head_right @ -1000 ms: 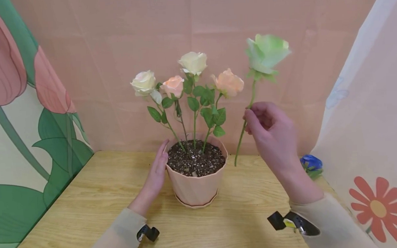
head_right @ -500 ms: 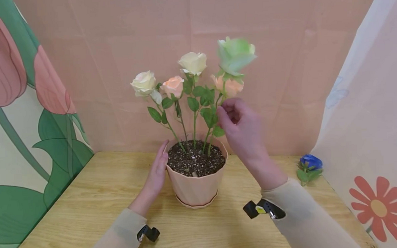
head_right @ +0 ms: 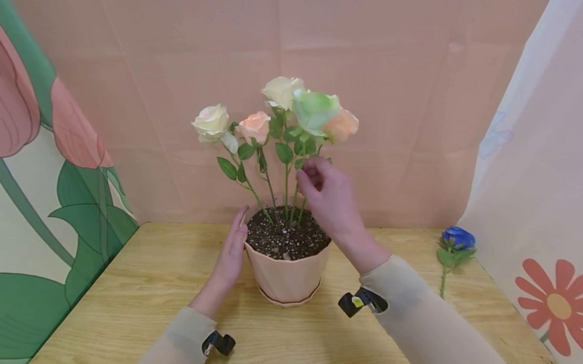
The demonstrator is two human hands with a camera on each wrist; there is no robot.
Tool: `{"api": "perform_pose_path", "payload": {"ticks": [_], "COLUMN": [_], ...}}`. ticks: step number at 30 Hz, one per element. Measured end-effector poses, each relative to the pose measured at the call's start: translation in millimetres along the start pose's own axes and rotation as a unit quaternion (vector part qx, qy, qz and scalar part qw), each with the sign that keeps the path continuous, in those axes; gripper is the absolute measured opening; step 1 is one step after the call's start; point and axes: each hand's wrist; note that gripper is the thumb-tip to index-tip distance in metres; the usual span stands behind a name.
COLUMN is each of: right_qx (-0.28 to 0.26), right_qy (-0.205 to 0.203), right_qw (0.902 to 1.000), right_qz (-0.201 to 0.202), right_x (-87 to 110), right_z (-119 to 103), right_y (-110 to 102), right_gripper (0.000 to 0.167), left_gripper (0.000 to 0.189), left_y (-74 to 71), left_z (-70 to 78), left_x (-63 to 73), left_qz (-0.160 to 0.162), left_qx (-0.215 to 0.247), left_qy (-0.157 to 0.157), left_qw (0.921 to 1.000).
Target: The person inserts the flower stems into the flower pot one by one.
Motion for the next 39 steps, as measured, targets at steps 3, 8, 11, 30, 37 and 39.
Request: {"api": "perform_pose_path", "payload": {"ticks": [3, 8, 11, 30, 37, 39], "right_qx": [-0.001, 0.006, 0.010, 0.057, 0.077, 0.078], "right_qy": [0.000, 0.001, 0.004, -0.014, 0.003, 0.008], "right_qw": [1.0000, 0.9999, 0.9998, 0.9981, 0.9967, 0.9965], "right_qz": [-0.007, -0.014, -0.018, -0.016, -0.026, -0.029], "right_x": [0.7, -0.5, -0.8, 0.2, 2.4, 2.3], "right_z": [2, 3, 3, 1, 10, 9], "right_y": [4, 8, 9, 20, 25, 25], "right_gripper": [0.012, 0.012, 0.012, 0.015, 0.017, 0.017], "left_gripper": [0.057, 0.058, 0.059, 0.061, 0.059, 0.059], "left_y": [0.0, 0.0, -0.2, -1.6, -1.2, -1.2], "left_z": [0.7, 1.3, 0.8, -1.5, -1.3, -1.4], "left_x": [0.5, 0.2, -0.5, -0.5, -0.7, -0.9], "left_qz": [-0.001, 0.001, 0.004, 0.004, 0.003, 0.003], "left_qx": [0.001, 0.001, -0.002, 0.000, 0.000, 0.000], "left_qy": [-0.001, 0.004, 0.004, 0.000, -0.001, -0.001], "left_qw": [1.0000, 1.0000, 1.0000, 1.0000, 1.0000, 1.0000]}}
Point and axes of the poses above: each hand's wrist, its own x-axis away from the middle knuckle, its own y-axis out of the palm, z = x × y, and after that the axes turned 5 degrees about x, right-handed
